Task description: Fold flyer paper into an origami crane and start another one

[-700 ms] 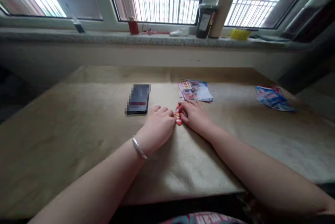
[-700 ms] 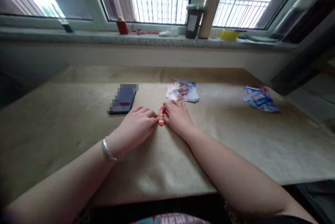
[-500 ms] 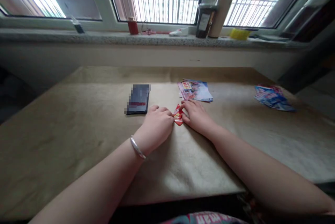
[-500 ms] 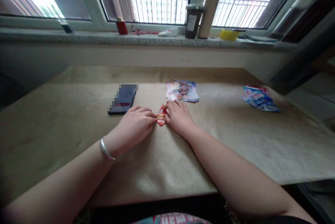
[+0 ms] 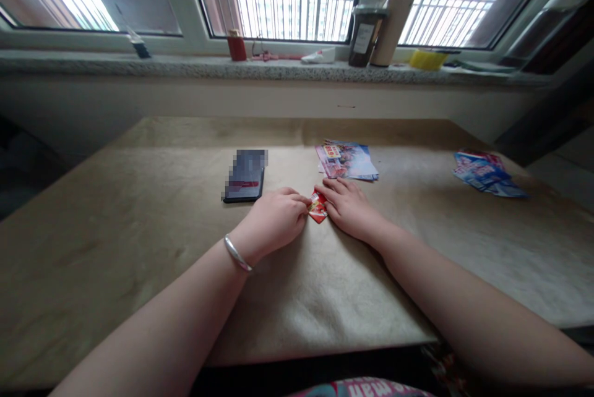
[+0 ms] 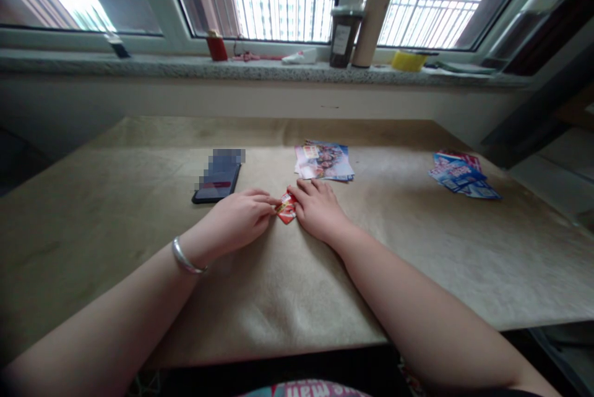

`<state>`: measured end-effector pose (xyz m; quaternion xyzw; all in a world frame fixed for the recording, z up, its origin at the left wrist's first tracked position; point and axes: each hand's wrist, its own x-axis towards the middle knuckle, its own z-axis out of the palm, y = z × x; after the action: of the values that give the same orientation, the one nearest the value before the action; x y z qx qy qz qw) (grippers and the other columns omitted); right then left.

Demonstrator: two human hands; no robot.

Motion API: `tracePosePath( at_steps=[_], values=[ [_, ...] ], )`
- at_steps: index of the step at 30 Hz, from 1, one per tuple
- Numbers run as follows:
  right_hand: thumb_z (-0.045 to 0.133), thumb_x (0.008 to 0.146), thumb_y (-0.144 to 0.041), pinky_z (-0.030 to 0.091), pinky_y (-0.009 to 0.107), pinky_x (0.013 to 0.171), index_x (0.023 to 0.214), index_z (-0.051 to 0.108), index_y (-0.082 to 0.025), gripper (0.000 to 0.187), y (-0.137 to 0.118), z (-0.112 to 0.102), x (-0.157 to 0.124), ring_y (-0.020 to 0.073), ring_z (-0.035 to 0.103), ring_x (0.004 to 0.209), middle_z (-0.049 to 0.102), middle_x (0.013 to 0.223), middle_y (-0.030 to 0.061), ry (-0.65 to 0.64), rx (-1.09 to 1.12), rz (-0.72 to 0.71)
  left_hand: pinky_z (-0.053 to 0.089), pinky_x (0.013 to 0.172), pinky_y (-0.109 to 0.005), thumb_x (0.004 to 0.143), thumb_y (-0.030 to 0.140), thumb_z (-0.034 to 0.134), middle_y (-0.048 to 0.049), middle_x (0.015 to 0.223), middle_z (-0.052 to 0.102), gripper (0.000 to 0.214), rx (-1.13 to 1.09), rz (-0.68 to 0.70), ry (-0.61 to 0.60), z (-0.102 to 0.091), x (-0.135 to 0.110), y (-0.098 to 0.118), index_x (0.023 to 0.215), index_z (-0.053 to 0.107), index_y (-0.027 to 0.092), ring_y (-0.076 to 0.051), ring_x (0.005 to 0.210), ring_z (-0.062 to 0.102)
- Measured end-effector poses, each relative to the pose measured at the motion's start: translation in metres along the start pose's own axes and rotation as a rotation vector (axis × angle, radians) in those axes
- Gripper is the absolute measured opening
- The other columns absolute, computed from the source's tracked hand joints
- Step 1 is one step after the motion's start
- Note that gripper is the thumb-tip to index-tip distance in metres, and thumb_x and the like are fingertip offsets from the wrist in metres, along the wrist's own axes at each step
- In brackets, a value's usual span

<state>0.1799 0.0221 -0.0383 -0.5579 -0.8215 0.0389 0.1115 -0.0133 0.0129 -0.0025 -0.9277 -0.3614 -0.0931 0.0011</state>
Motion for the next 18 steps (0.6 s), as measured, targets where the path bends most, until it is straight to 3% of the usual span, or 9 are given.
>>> tracePosePath(
  at_steps=[5,10,14,18],
  values=[
    [0.035,0.09,-0.027,0.023,0.048,0.108,0.136,0.045,-0.018,0.048,-0.004,-0.001,0.001,0.0288,0.031,0.13,0.042,0.141,0.0107,-0.017,-0.037,0.008,0.047,0.089,-0.033,0.082,0.015,0.05,-0.0064,0.089,0.069,0.017,0.034,-0.041,0.037,0.006,0.002,0.004,0.085,0.067,0.015,-0.02,0.092,0.059],
    [0.034,0.09,-0.029,0.022,0.048,0.108,0.137,0.044,-0.02,0.048,-0.004,-0.002,0.001,0.029,0.029,0.132,0.041,0.142,0.0098,-0.031,-0.057,0.013,0.048,0.078,-0.032,0.089,0.022,0.046,-0.0058,0.087,0.066,0.022,0.026,-0.145,0.101,0.016,0.009,0.009,0.086,0.067,0.018,-0.02,0.084,0.059],
    [0.032,0.092,-0.031,0.02,0.05,0.108,0.138,0.042,-0.022,0.048,-0.002,-0.001,0.001,0.0292,0.027,0.133,0.039,0.143,0.0087,-0.043,-0.051,0.023,0.047,0.074,-0.032,0.088,0.028,0.051,-0.0056,0.082,0.064,0.02,0.077,-0.146,0.146,0.025,0.015,0.012,0.085,0.07,0.021,-0.02,0.082,0.056],
    [0.031,0.093,-0.034,0.018,0.053,0.109,0.138,0.041,-0.024,0.048,-0.001,-0.001,0.002,0.0297,0.026,0.134,0.037,0.145,0.0075,-0.061,-0.049,0.033,0.046,0.081,-0.034,0.088,0.029,0.052,-0.0063,0.087,0.065,0.02,0.078,-0.115,0.174,0.029,0.015,0.007,0.087,0.071,0.021,-0.022,0.091,0.056]
  ],
)
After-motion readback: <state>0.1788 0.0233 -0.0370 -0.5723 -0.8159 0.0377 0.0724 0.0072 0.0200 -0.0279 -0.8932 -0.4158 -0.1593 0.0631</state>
